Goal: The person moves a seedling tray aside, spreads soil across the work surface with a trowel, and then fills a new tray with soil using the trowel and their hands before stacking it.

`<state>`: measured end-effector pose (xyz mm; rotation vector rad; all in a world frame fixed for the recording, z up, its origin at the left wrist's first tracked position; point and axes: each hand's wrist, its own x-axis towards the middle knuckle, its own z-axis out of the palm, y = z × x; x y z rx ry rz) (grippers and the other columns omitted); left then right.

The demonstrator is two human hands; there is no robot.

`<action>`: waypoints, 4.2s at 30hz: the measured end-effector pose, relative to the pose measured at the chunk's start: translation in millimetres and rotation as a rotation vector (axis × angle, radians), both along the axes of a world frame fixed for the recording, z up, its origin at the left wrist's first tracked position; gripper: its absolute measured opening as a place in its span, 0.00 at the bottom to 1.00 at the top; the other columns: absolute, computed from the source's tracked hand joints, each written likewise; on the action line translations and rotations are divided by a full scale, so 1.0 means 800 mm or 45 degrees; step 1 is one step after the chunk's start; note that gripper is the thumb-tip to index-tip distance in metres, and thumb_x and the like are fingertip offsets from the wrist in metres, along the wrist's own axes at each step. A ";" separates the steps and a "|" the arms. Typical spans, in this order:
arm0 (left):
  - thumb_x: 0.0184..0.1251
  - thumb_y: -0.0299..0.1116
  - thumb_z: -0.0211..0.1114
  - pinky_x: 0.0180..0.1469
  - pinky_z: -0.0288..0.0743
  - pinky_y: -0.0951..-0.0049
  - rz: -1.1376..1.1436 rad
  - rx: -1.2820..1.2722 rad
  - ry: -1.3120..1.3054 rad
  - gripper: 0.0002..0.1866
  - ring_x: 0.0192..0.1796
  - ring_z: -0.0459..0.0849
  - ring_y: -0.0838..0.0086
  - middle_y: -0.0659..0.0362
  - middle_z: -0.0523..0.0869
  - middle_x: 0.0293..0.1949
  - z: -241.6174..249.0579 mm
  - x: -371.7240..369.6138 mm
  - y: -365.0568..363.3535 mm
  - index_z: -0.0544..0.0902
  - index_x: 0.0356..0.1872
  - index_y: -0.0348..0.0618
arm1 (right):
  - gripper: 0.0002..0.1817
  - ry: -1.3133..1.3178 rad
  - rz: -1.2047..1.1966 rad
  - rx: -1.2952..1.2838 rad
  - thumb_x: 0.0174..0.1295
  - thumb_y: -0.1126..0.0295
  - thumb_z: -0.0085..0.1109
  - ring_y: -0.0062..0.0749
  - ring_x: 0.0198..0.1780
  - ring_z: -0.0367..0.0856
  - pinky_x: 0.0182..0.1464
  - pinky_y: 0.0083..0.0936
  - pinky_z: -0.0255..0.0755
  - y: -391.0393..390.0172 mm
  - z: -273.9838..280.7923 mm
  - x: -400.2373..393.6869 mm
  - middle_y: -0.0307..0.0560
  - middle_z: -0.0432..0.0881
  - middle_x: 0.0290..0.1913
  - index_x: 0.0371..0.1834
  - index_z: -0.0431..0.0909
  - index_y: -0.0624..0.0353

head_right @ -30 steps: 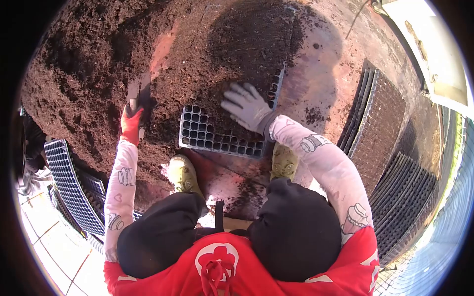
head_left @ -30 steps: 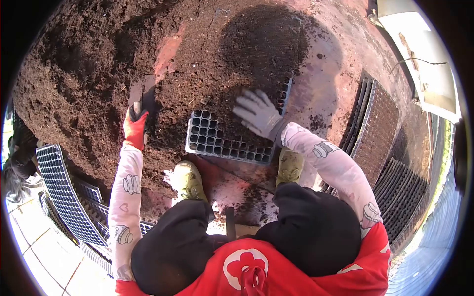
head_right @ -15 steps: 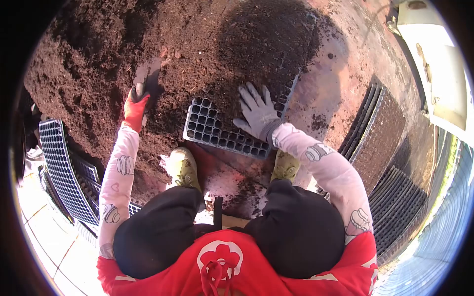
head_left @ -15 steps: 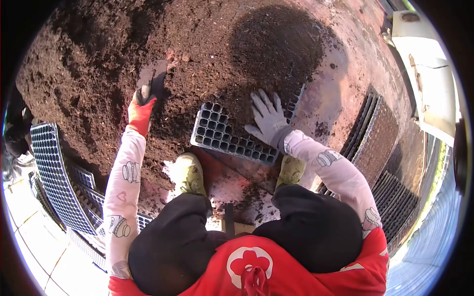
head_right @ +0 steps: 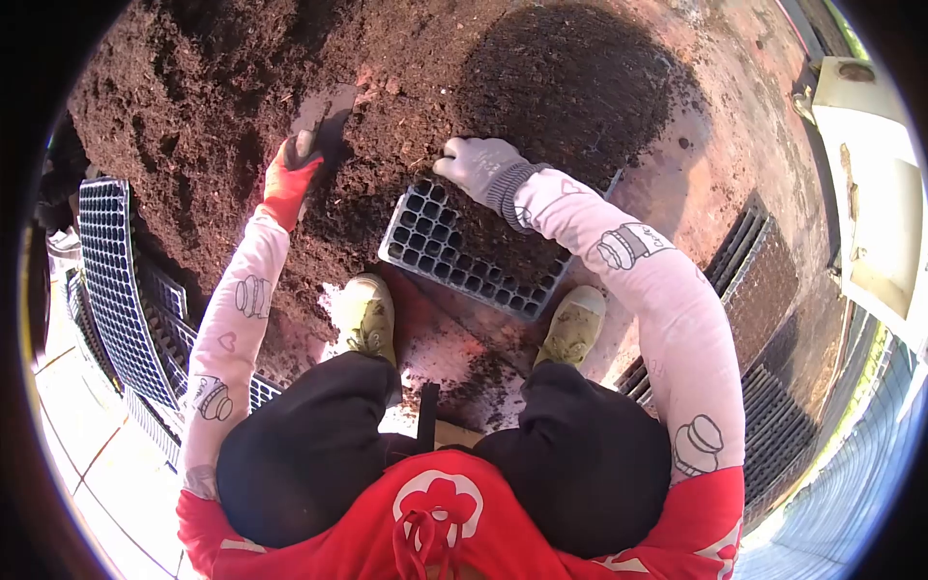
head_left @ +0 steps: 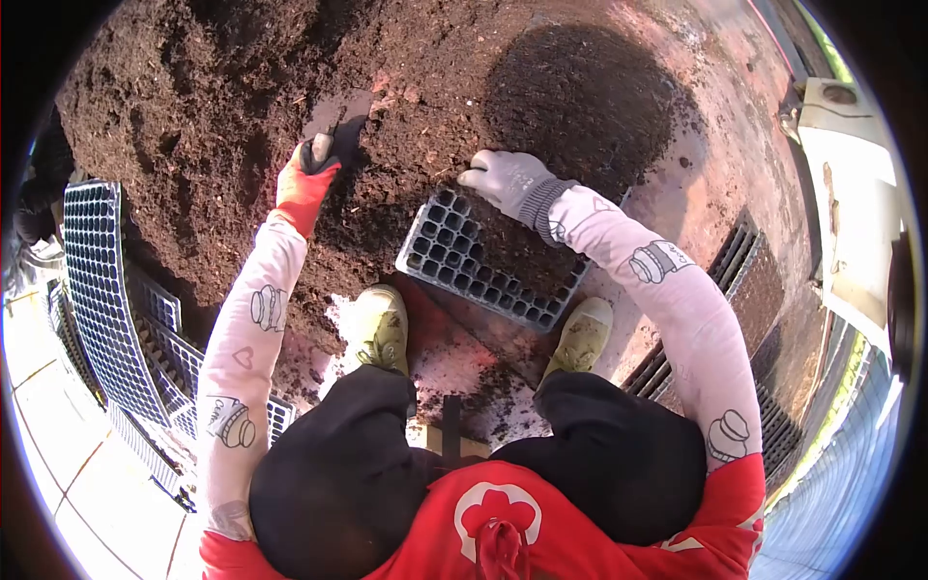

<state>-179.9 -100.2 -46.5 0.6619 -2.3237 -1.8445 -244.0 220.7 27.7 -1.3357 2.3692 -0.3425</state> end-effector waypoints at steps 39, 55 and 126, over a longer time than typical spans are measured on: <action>0.47 0.28 0.71 0.28 0.65 0.84 -0.113 -0.184 0.108 0.16 0.26 0.70 0.86 0.69 0.74 0.26 -0.005 -0.003 -0.011 0.75 0.38 0.46 | 0.16 0.376 -0.392 -0.212 0.49 0.56 0.57 0.45 0.64 0.54 0.56 0.62 0.48 0.116 -0.004 0.129 0.44 0.61 0.60 0.44 0.73 0.40; 0.46 0.27 0.71 0.41 0.68 0.82 -0.136 -0.300 0.002 0.20 0.36 0.73 0.83 0.65 0.79 0.36 0.007 -0.003 -0.008 0.75 0.43 0.41 | 0.23 0.085 -0.476 -0.398 0.51 0.57 0.56 0.47 0.61 0.59 0.61 0.52 0.49 0.110 -0.006 0.191 0.48 0.66 0.56 0.52 0.70 0.44; 0.47 0.22 0.69 0.39 0.70 0.81 -0.252 -0.709 0.046 0.24 0.36 0.74 0.82 0.61 0.80 0.38 0.074 -0.029 0.012 0.72 0.48 0.37 | 0.14 0.265 -0.767 -0.461 0.48 0.59 0.60 0.50 0.63 0.56 0.60 0.49 0.51 0.134 0.013 0.092 0.48 0.67 0.57 0.35 0.78 0.53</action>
